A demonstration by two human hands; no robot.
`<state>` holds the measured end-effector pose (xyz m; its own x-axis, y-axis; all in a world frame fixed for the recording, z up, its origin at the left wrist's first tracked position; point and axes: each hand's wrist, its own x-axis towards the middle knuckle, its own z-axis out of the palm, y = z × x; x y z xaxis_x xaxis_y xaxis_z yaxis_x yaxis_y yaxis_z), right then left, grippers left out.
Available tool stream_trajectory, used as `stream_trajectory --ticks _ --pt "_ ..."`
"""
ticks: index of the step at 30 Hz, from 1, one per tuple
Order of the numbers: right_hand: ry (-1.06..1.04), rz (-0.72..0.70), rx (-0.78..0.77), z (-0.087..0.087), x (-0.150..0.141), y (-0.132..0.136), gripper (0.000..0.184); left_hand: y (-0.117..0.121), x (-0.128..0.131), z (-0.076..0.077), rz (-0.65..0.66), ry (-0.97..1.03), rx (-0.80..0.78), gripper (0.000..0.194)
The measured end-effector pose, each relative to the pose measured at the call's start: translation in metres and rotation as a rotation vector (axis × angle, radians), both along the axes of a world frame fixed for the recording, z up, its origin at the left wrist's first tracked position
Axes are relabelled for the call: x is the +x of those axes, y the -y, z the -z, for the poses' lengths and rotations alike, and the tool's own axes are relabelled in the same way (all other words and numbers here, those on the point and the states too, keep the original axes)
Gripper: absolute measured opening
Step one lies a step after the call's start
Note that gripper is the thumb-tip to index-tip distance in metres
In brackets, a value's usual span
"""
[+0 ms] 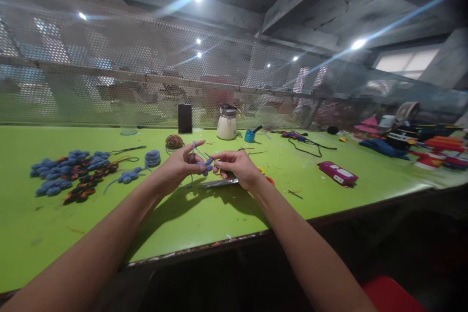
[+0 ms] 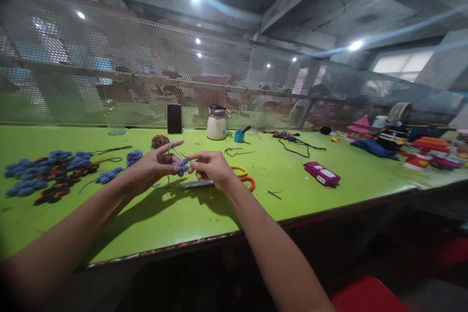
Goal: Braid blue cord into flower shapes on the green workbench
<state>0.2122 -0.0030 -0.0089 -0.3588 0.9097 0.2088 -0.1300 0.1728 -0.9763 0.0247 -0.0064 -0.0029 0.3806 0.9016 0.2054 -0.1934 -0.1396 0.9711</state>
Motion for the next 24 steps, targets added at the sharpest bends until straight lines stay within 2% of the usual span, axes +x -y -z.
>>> stream_trajectory --ticks 10,15,24 --pt "-0.016 -0.028 -0.059 0.0009 0.0004 0.0004 0.039 0.0003 -0.0009 -0.0004 0.001 0.012 0.009 0.095" --pt "-0.009 -0.068 -0.037 0.0022 0.0015 -0.0004 0.037 -0.0008 0.0006 0.0002 -0.022 -0.041 0.045 0.095" --pt "-0.007 -0.077 -0.029 0.0024 -0.0003 -0.0014 0.036 -0.0054 -0.0026 0.0047 0.027 -0.111 0.055 0.070"
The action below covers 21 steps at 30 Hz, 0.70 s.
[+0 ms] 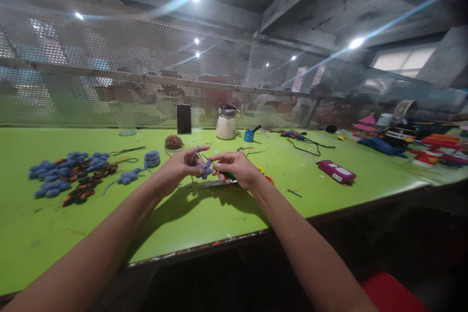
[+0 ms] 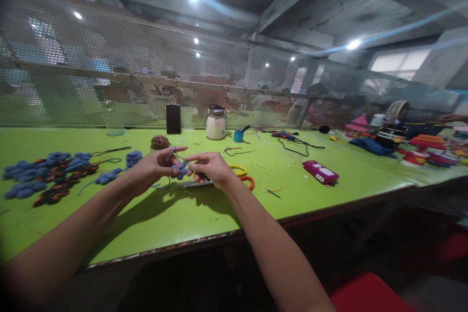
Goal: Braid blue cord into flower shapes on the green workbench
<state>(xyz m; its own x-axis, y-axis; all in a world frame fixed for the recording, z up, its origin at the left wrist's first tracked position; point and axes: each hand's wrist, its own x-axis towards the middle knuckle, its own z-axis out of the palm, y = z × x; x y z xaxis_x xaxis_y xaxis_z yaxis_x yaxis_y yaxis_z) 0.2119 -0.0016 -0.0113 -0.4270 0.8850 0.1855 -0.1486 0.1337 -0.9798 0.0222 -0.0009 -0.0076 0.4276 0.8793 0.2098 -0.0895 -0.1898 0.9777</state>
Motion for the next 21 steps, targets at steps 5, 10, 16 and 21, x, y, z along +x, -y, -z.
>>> stream_trajectory --ticks 5,10,16,21 --pt "0.003 -0.003 -0.005 0.0007 0.0001 -0.0016 0.034 0.0012 0.0002 -0.0010 0.022 0.015 0.014 0.078" --pt "0.015 -0.015 -0.001 0.0002 0.0004 -0.0014 0.032 0.0054 0.0010 -0.0042 0.026 0.026 0.011 0.088" --pt "0.108 0.048 0.019 -0.0032 0.0004 0.0023 0.030 0.0094 0.0035 -0.0067 -0.003 -0.005 0.034 0.102" --pt "0.139 0.077 0.022 -0.0018 -0.0002 0.0010 0.030 0.0078 0.0079 -0.0040 -0.089 -0.153 0.191 0.102"
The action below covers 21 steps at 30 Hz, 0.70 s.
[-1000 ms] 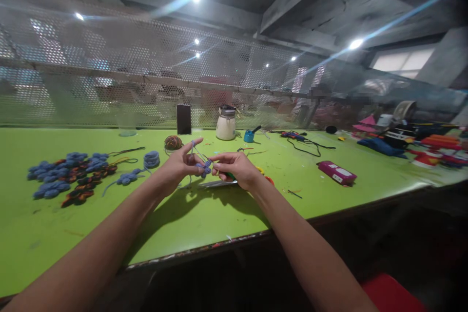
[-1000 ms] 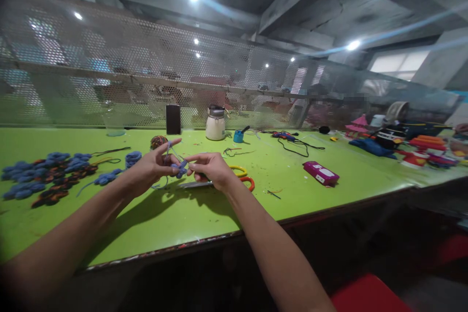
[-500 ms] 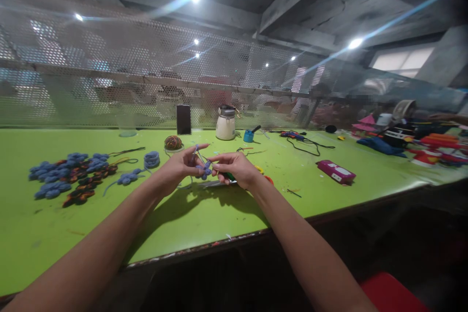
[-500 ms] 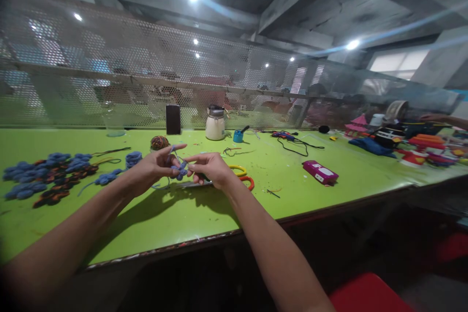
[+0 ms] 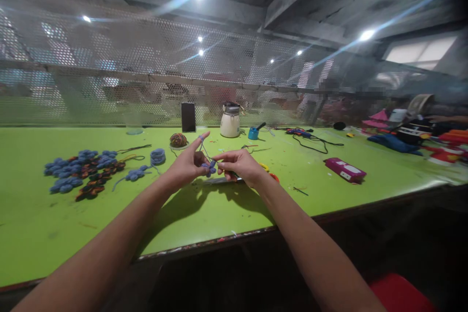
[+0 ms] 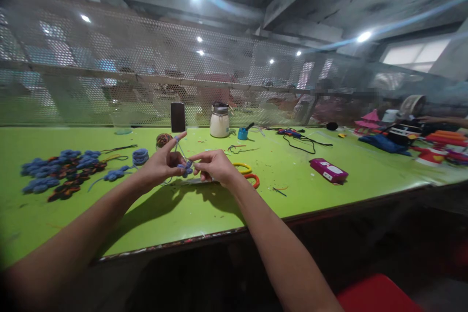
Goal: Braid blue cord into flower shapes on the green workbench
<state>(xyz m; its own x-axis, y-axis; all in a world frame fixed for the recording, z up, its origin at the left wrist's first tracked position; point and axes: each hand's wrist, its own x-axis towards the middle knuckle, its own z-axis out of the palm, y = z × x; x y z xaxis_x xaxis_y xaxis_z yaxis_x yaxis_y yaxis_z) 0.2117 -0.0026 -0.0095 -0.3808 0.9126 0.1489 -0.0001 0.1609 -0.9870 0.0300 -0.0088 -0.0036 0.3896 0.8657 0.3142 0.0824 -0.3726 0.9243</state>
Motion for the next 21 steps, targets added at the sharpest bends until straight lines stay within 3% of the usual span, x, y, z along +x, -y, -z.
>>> stream_trajectory --ticks 5,8,10,16,18,21 --pt "-0.082 0.060 -0.062 0.001 -0.002 -0.001 0.030 0.007 0.006 0.000 -0.202 -0.185 0.351 0.081" --pt "-0.199 0.069 -0.077 0.002 -0.004 -0.001 0.032 0.012 0.009 -0.002 -0.290 -0.223 0.472 0.072" --pt "-0.253 0.063 -0.075 0.002 -0.005 -0.001 0.033 0.010 0.009 -0.003 -0.283 -0.175 0.438 0.071" --pt "-0.272 0.063 -0.056 0.001 -0.007 0.002 0.036 -0.004 0.003 -0.001 -0.132 0.140 0.090 0.088" --pt "-0.298 0.071 -0.059 0.002 -0.009 0.002 0.035 -0.005 0.002 0.000 -0.137 0.140 0.089 0.089" --pt "-0.357 0.071 -0.074 0.004 -0.011 0.001 0.034 -0.002 0.004 0.001 -0.229 0.029 0.211 0.083"
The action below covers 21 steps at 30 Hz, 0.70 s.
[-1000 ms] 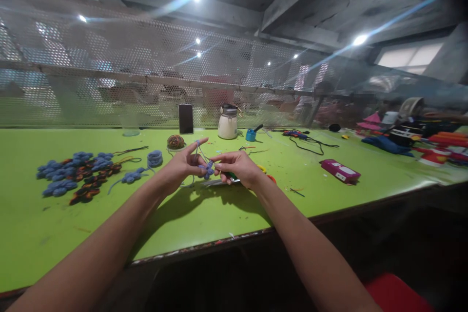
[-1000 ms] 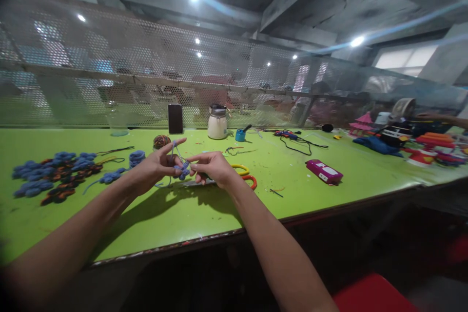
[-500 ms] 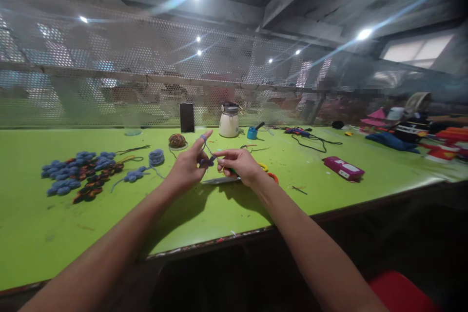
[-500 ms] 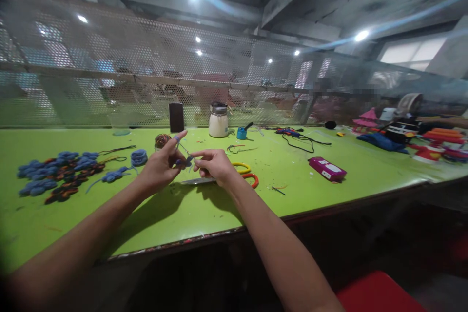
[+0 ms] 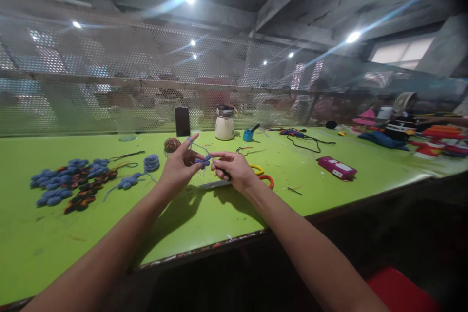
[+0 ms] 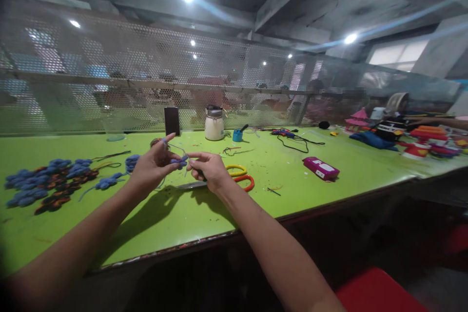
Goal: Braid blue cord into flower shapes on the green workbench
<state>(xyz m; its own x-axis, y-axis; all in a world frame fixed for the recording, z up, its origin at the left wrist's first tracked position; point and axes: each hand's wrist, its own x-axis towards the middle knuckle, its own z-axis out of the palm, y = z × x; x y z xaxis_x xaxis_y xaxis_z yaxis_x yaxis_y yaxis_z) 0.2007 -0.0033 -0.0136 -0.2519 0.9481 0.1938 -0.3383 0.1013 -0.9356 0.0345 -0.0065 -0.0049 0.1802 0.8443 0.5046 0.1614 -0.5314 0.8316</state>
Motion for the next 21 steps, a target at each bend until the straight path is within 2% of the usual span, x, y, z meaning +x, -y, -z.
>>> stream_trajectory --ticks 4,8,10,14,16,18,21 --pt "-0.054 -0.001 -0.017 0.002 -0.001 -0.001 0.034 0.006 0.005 0.001 -0.156 -0.149 0.158 0.069" --pt "-0.036 0.002 -0.024 0.001 0.000 -0.001 0.033 0.006 0.006 0.001 -0.160 -0.175 0.180 0.064" --pt "-0.019 -0.008 -0.026 0.000 0.001 -0.001 0.033 0.004 0.004 0.000 -0.082 -0.089 0.089 0.071" --pt "0.050 -0.064 -0.041 0.000 0.003 0.000 0.033 0.000 -0.002 -0.002 0.151 0.184 -0.256 0.096" --pt "0.104 -0.096 -0.035 -0.002 0.005 0.001 0.032 0.000 -0.006 -0.002 0.216 0.254 -0.385 0.099" --pt "0.157 -0.122 -0.012 -0.004 0.008 0.002 0.031 0.000 -0.010 -0.002 0.271 0.280 -0.459 0.100" --pt "0.195 -0.175 0.025 -0.007 0.013 0.003 0.031 0.002 -0.012 -0.004 0.347 0.265 -0.473 0.097"
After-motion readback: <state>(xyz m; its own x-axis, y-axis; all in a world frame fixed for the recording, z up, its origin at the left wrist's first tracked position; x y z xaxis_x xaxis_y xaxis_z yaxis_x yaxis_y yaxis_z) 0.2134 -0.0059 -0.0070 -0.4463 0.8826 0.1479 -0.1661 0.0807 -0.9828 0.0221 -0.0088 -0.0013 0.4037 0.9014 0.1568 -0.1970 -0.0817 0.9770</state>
